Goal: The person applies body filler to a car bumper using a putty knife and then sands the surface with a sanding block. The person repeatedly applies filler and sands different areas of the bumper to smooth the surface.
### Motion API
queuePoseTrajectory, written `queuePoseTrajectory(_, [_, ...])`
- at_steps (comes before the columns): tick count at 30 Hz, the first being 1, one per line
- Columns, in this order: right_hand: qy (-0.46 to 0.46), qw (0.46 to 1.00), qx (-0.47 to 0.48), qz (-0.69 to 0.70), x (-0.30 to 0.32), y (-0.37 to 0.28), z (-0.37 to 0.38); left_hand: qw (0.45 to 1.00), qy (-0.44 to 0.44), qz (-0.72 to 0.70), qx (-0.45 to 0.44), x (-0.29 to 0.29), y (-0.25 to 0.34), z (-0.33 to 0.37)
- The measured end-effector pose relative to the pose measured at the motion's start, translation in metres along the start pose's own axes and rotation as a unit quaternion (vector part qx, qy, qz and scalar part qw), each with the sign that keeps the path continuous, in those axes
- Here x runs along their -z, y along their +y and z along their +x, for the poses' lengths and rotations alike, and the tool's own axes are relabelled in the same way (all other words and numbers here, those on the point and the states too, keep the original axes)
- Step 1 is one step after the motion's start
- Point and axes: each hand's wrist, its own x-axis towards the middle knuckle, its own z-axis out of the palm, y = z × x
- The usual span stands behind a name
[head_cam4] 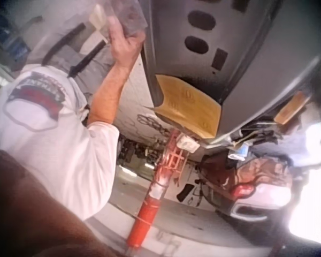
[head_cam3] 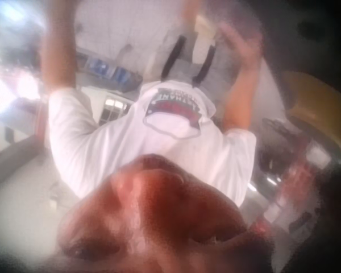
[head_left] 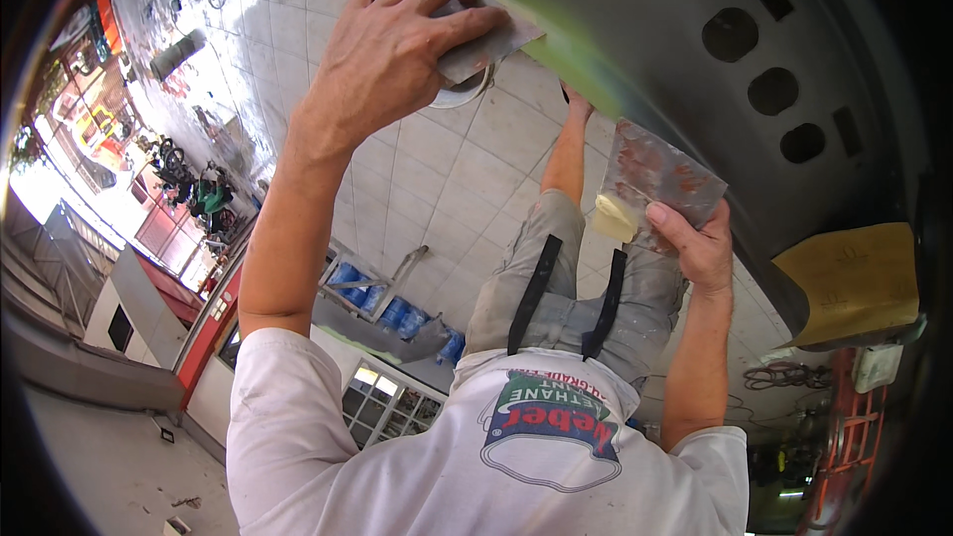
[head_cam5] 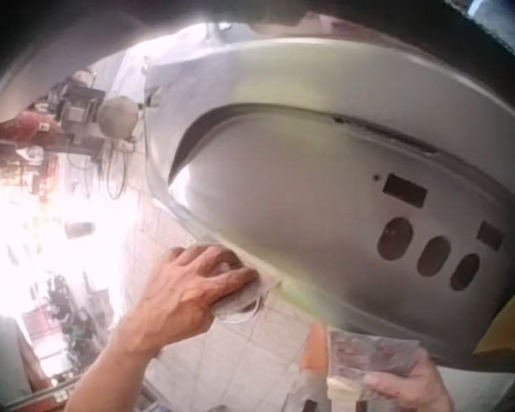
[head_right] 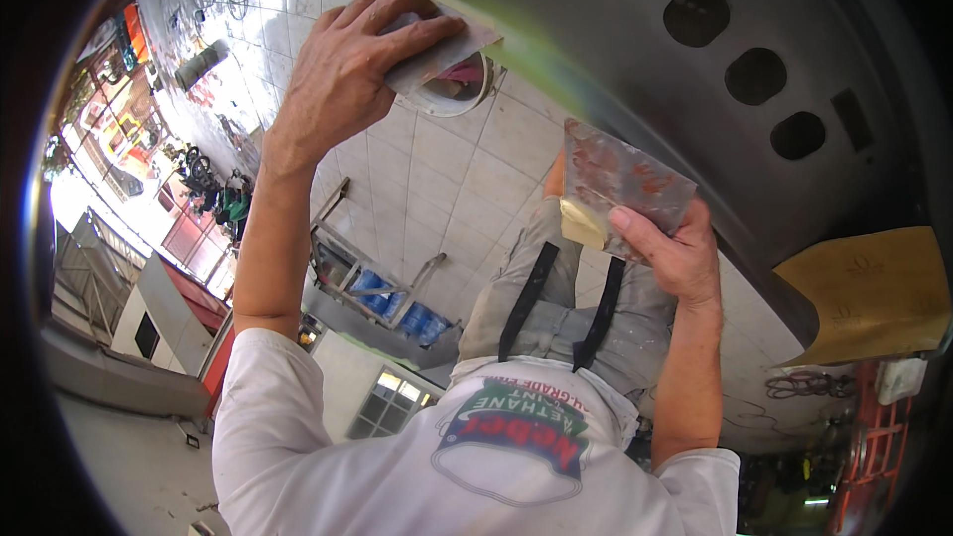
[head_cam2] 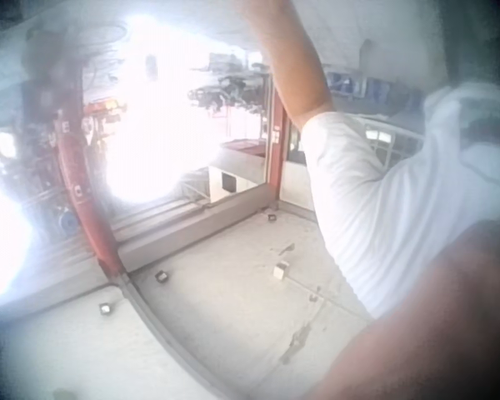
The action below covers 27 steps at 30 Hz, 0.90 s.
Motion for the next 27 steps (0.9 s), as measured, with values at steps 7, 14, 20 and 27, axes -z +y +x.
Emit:
queuePoseTrajectory(7, [-0.001,1.000,0.016,-0.001,-0.003,0.003,0.002,0.999,0.008,-0.032,0.010,0.009,-0.003,-0.002])
queuePoseTrajectory(14, [0.004,1.000,0.015,0.013,-0.002,0.006,0.004,0.999,-0.042,-0.006,0.010,0.011,0.015,0.021])
queuePoseTrajectory(20, [-0.021,0.999,-0.030,0.006,0.007,0.005,0.004,1.000,-0.021,-0.006,0.014,-0.007,0.021,-0.022])
queuePoseTrajectory(27, [-0.019,1.000,0.005,-0.001,0.002,0.005,0.002,0.998,0.009,-0.048,0.030,0.018,0.022,-0.002])
